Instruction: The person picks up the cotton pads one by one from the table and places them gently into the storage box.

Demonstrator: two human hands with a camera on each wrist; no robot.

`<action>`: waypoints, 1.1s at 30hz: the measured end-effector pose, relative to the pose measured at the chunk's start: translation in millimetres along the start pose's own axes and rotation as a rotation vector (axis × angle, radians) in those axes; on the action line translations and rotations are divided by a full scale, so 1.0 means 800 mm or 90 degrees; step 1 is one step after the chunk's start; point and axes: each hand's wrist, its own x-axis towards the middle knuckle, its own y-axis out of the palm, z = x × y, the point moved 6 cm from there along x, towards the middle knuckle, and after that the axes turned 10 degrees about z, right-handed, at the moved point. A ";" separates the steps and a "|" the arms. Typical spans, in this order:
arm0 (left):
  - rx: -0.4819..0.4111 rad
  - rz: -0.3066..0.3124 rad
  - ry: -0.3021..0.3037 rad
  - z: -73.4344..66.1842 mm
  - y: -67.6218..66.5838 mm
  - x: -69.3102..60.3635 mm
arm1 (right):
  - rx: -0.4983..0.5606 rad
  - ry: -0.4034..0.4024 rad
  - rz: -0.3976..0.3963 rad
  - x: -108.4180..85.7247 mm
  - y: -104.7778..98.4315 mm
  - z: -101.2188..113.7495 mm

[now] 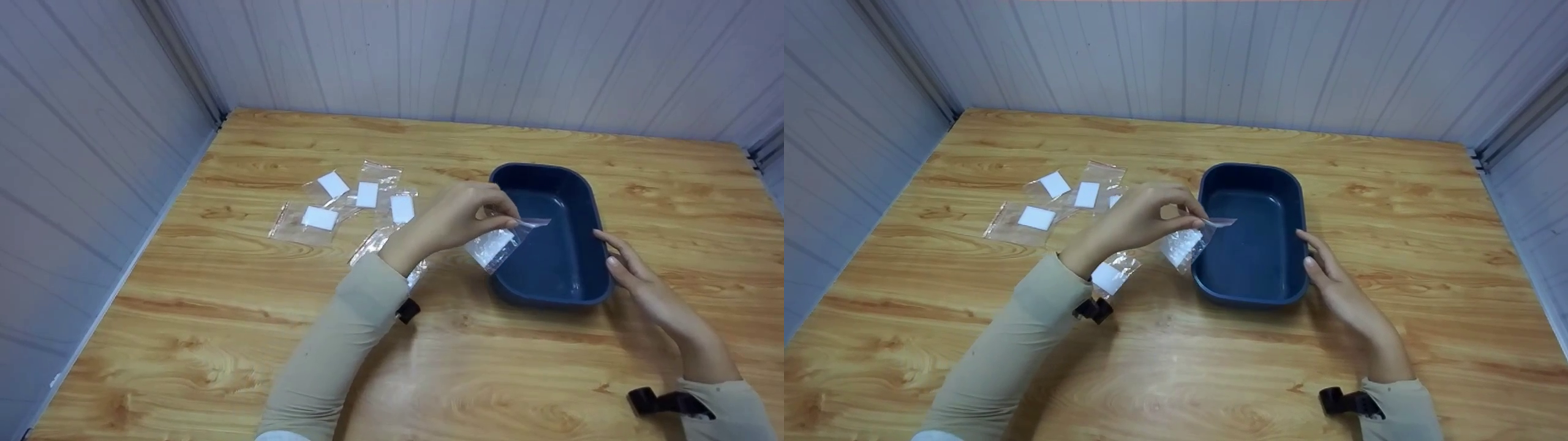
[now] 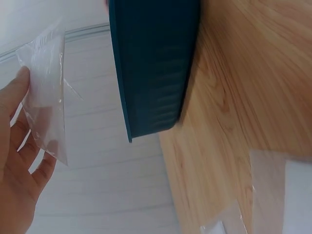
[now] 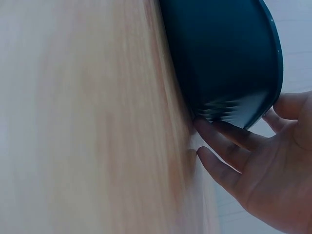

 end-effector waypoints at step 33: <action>-0.005 0.094 -0.097 -0.012 0.073 0.063 | 0.016 0.037 0.008 -0.005 -0.011 -0.012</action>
